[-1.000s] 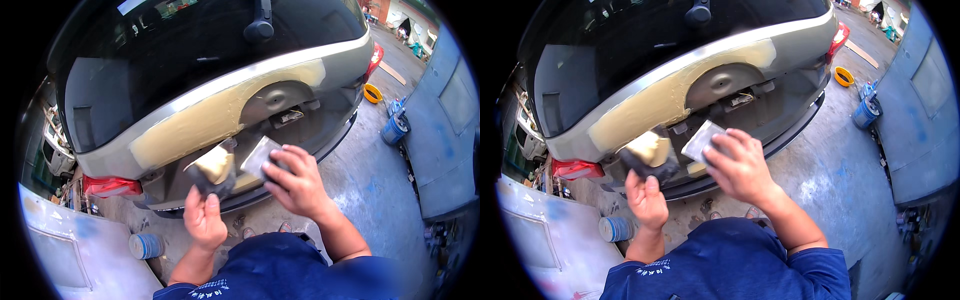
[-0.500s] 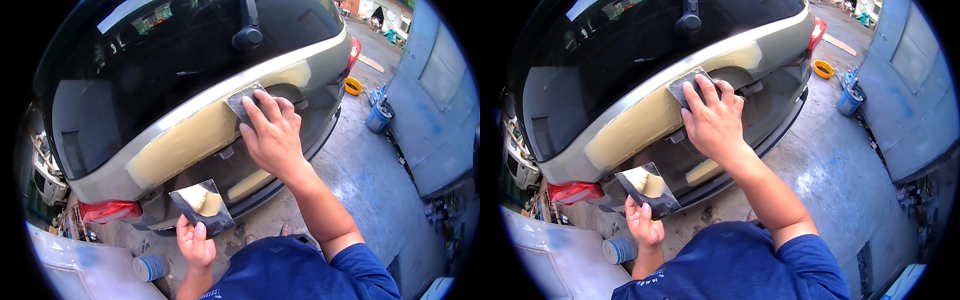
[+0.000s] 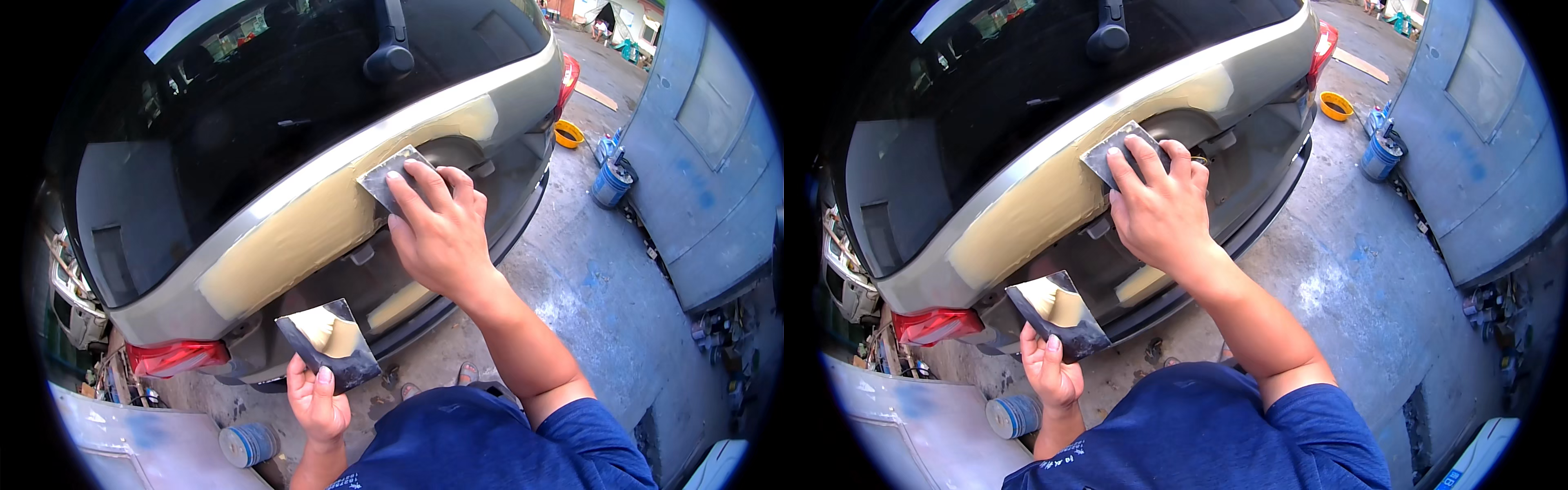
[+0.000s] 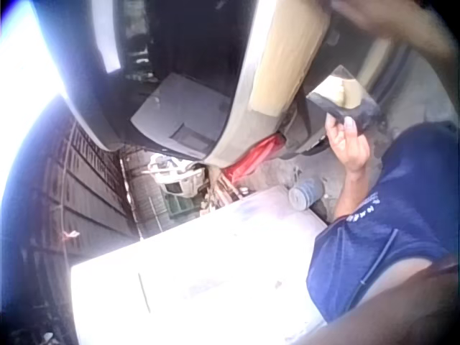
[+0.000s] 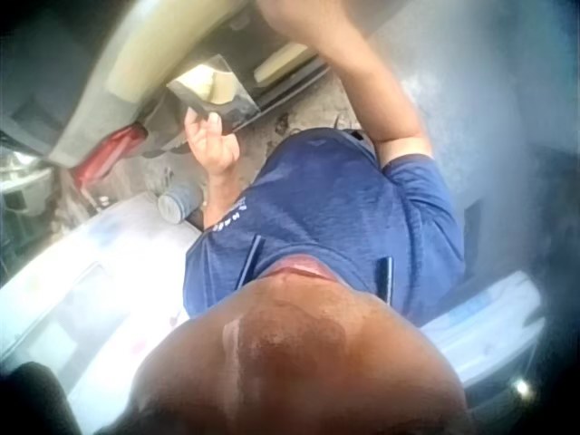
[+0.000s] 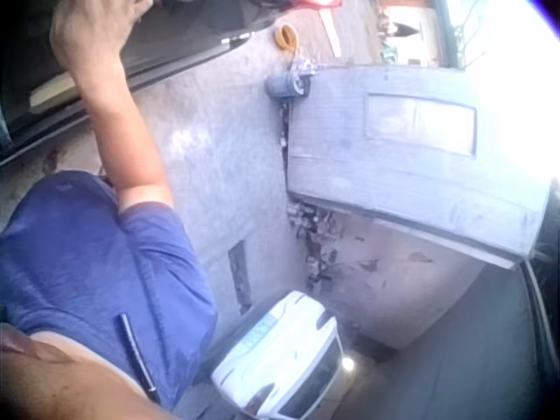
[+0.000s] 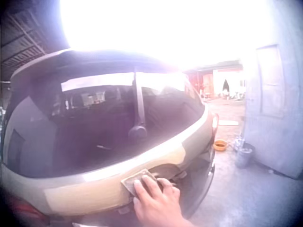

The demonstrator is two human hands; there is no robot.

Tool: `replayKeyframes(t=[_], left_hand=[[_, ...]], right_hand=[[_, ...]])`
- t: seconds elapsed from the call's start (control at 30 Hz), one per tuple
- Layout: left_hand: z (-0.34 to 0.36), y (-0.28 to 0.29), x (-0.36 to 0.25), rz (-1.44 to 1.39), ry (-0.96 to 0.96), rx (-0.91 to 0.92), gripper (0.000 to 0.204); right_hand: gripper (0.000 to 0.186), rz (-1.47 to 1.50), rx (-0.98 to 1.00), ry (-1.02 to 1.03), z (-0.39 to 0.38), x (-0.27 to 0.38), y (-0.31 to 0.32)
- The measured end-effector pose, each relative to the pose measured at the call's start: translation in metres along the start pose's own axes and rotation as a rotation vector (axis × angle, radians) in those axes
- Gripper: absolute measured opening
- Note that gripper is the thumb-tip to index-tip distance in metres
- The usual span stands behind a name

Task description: The person applies a beige body filler to the rear quarter panel of a dark-colored car using a metal spreader. They repeatedly scoop filler from a larger putty knife and smooth it onto the vehicle's surface to fill a damaged area.

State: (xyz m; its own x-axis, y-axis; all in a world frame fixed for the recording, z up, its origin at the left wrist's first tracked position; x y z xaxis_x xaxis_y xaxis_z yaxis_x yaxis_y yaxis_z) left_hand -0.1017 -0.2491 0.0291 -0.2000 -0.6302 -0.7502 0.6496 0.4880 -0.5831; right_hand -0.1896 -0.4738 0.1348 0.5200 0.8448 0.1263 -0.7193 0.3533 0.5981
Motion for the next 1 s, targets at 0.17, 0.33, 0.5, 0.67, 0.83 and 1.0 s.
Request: replayKeyframes(t=[0.17,0.33,0.5,0.67,0.83,1.0], left_hand=[[0.0,-0.001,0.006,-0.004,0.024,-0.008,0.045],[0.0,-0.005,0.006,0.016,0.004,-0.011,0.045],[-0.001,-0.006,0.007,0.028,0.011,-0.019,0.045],[-0.001,-0.008,0.011,0.039,0.017,-0.032,0.045],[0.0,-0.007,0.01,0.066,0.004,-0.035,0.045],[0.001,-0.013,0.013,0.063,0.012,-0.012,0.045]], right_hand=[[0.046,0.022,-0.066,-0.031,0.009,-0.007,-0.005],[0.044,0.032,-0.039,-0.024,-0.002,-0.011,-0.013],[0.046,0.05,-0.116,-0.039,0.003,-0.019,-0.003],[0.047,0.047,-0.115,-0.04,0.004,-0.027,-0.018],[0.044,0.077,-0.124,-0.064,0.001,-0.033,-0.007],[0.046,0.052,-0.114,-0.064,0.01,-0.047,-0.02]])
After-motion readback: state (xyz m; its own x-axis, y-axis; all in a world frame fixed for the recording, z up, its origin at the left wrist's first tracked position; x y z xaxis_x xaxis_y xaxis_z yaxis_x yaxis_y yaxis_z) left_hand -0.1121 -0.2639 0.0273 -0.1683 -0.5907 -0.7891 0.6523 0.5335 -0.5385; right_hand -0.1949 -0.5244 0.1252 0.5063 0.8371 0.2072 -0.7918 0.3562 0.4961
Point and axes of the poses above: each hand's wrist, its own z-axis towards the middle knuckle, its own y-axis out of the back of the hand, x = y × z, the point moved 8 cm from there along z, towards the middle knuckle, and after that the axes turned 10 degrees about -z, right-handed, at the moved point
